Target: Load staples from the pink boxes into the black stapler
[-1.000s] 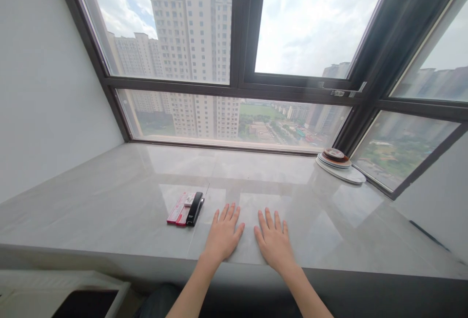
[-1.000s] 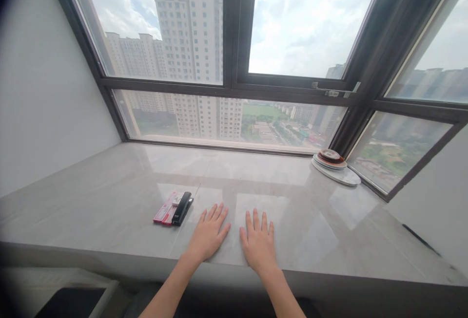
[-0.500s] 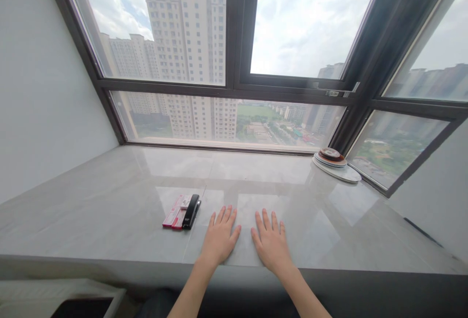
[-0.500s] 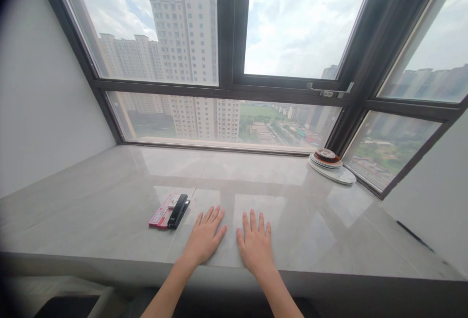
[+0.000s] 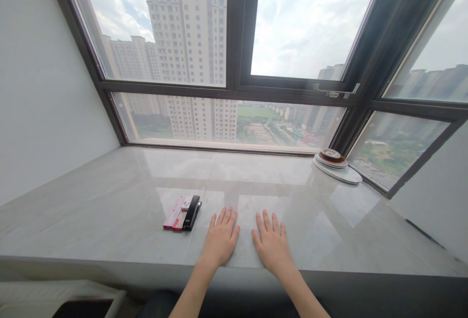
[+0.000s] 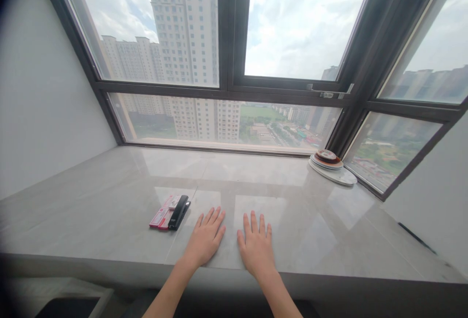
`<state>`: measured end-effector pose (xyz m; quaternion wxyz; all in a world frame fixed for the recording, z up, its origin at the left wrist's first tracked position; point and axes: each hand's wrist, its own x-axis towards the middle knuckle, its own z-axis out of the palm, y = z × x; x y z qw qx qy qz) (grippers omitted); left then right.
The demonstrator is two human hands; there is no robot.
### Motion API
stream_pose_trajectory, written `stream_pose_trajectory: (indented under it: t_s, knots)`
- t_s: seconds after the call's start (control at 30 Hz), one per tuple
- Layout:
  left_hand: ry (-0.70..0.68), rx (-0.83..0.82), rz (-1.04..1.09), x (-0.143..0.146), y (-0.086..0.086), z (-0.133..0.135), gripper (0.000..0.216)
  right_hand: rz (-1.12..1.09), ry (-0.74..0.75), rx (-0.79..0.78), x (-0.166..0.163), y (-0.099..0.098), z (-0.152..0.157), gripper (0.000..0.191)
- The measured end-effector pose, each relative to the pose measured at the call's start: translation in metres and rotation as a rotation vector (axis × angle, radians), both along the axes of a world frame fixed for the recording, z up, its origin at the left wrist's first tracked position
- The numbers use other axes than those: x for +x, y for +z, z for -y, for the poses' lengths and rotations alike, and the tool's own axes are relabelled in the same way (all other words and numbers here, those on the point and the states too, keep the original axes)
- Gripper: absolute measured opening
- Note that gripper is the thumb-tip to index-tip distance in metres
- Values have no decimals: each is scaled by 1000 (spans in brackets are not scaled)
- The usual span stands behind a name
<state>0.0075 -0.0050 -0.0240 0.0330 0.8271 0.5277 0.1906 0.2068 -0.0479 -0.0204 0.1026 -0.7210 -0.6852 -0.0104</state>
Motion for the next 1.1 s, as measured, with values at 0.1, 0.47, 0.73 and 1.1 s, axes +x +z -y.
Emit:
stream_pose_trajectory:
  t_s: [0.1,0.47,0.73,1.1]
  knots:
    - [2,-5,-5,0,1,0,54,1,0,9,0,-1,0,63]
    - [-5,1,11,0,-1,0,53,5,6,25,1,-2,-1,62]
    - [1,-7,11,-1,1,1,53,4,6,25,0,-2,0,63]
    - [2,0,13,-2,5,1,52,-4,-3,-5,-1,2,0,63]
